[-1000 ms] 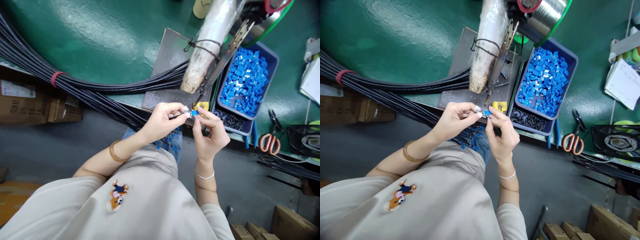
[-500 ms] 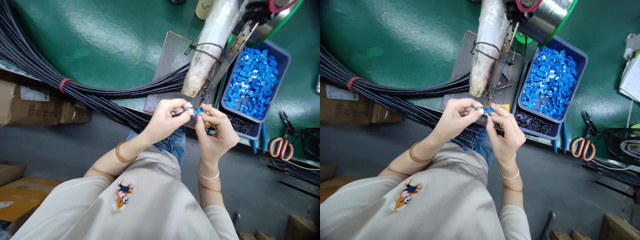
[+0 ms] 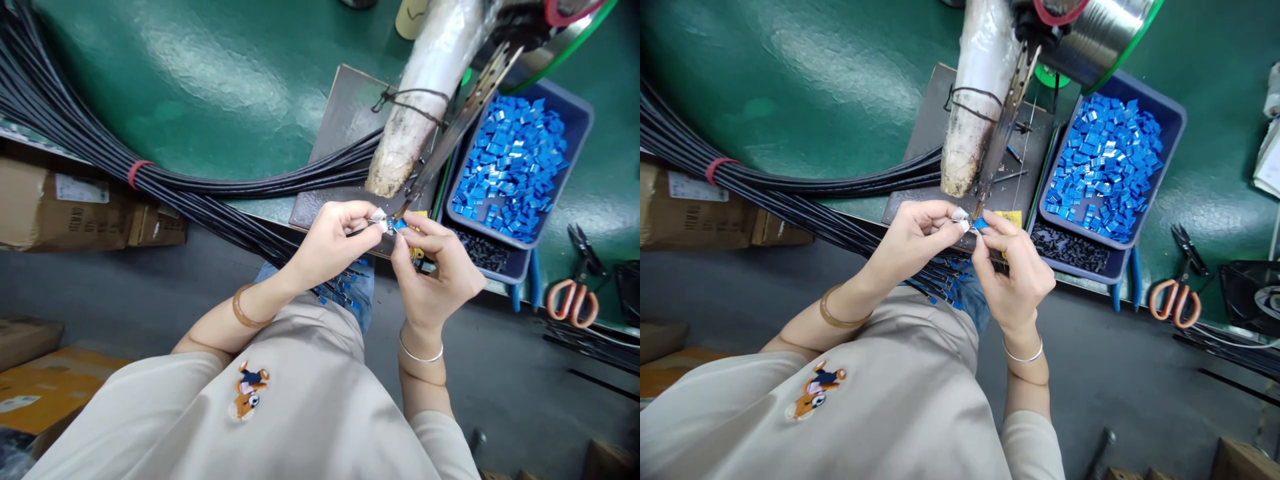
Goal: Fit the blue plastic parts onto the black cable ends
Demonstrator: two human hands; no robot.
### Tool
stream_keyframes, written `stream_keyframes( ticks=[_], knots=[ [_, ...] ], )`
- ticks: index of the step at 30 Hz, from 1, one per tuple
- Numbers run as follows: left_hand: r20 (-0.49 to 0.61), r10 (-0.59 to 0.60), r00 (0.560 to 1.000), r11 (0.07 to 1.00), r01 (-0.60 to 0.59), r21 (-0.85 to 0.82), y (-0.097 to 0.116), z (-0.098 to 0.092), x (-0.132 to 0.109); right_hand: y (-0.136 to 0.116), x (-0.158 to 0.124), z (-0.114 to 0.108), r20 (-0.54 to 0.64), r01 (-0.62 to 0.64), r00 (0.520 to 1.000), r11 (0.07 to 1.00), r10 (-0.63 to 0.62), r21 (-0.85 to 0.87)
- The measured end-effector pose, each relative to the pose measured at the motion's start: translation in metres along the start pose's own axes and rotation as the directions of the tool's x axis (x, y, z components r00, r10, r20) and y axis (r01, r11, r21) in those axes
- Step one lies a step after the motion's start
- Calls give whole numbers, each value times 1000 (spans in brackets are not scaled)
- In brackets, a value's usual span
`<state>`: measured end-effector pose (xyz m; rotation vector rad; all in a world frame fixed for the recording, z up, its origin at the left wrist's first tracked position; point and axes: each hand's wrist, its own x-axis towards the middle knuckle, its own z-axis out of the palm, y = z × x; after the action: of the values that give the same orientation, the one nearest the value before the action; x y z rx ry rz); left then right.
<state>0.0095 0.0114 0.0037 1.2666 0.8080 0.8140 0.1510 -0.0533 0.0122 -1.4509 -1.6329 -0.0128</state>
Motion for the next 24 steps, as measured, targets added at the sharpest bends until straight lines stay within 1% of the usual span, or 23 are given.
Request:
stream_keyframes(
  ticks=[10, 15, 20, 22, 24],
  knots=[
    [5, 40, 999, 999, -40, -6, 6, -2, 0, -11, 8, -5, 6, -5, 1000, 1000, 5, -16],
    [46, 7, 999, 1000, -6, -5, 3, -2, -1, -9, 4, -4, 29, 29, 999, 997, -27, -65],
    [73, 7, 997, 999, -9, 30, 5, -3, -2, -9, 1, -4, -3, 57, 998, 993, -58, -102],
    [80, -10, 997, 999, 7, 45, 6, -4, -3, -10, 1, -6, 1, 19, 1000, 996, -19, -93],
    [103, -50, 993, 998, 46, 39, 6, -6, -6, -11, 0, -10, 25, -81, 996, 995, 82, -50]
  ],
)
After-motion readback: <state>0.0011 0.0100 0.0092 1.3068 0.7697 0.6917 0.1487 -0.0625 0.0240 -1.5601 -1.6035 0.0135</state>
